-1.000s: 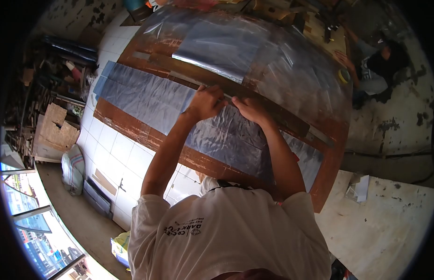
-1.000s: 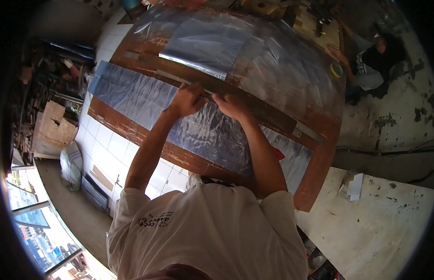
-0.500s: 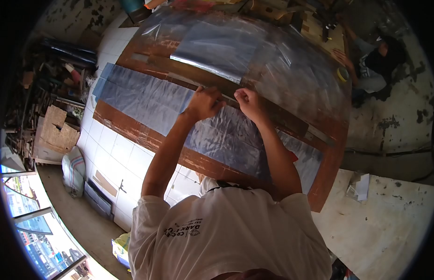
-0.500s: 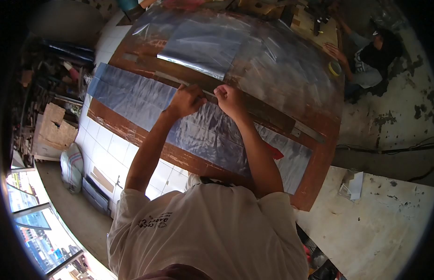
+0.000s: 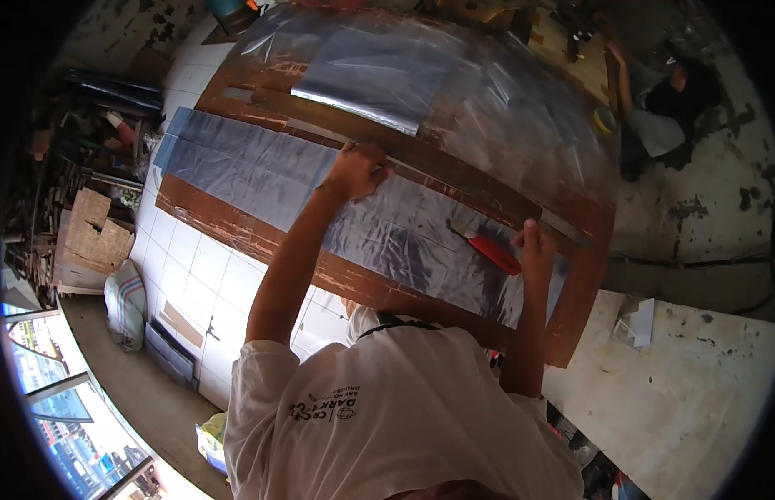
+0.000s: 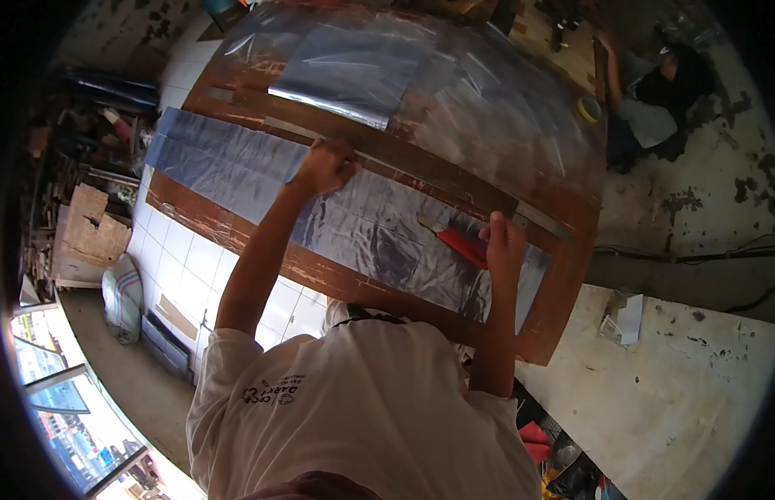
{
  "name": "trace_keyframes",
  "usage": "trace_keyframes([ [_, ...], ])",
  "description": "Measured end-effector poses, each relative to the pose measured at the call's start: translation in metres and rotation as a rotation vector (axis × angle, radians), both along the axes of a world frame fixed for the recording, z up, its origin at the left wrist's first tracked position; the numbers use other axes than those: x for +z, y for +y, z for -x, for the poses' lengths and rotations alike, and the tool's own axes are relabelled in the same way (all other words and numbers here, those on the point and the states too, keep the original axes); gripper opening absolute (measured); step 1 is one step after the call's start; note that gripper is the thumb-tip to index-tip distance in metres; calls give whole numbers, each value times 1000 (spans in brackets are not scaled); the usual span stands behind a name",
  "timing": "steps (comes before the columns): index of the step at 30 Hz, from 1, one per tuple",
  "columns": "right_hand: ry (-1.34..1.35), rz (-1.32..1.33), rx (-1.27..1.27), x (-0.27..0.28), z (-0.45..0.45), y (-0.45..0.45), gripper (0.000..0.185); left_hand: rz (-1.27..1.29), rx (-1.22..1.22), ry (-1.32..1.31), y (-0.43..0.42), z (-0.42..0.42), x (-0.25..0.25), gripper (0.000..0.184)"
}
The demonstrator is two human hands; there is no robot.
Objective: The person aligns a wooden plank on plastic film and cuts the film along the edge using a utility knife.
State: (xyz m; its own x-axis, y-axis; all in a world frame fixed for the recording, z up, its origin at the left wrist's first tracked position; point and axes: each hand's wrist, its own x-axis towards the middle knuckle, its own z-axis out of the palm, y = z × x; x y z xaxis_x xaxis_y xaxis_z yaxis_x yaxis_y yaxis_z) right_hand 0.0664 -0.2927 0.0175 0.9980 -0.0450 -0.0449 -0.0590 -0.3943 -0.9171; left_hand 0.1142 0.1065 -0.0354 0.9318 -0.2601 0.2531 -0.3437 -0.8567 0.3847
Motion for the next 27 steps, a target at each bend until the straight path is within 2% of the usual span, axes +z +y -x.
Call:
trace_keyframes([
  [7,-28,-179,-57,-31,36,-1,31,108,216,-192,-19,39,23,26],
  [9,24,-266,-45,-37,44,4,29,366,185,-250,-26,58,29,34],
  [13,94,-269,113,-46,54,29,29,536,248,-226,-71,105,62,38],
  [15,79,-459,401,-34,61,64,39,587,205,-220,-103,125,80,39],
  [17,367,-901,452,-23,71,90,57,551,98,-274,-135,142,94,43],
  [18,363,-901,462,-29,76,104,57,504,40,-303,-149,149,98,45],
  [19,412,-1335,642,-41,81,119,63,501,43,-312,-164,153,90,45],
  [21,451,-1767,835,-45,83,124,69,356,-131,-483,-184,156,63,51],
  [22,508,-1721,848,-43,84,121,73,352,-128,-493,-182,161,62,51],
  [24,612,-1622,878,-37,84,115,80,302,-342,-194,-167,171,59,47],
  [26,657,-1510,832,-25,90,109,86,283,-357,-183,-161,176,46,50],
  [27,652,-1444,783,-15,93,106,88,194,-342,-200,-156,178,41,50],
])
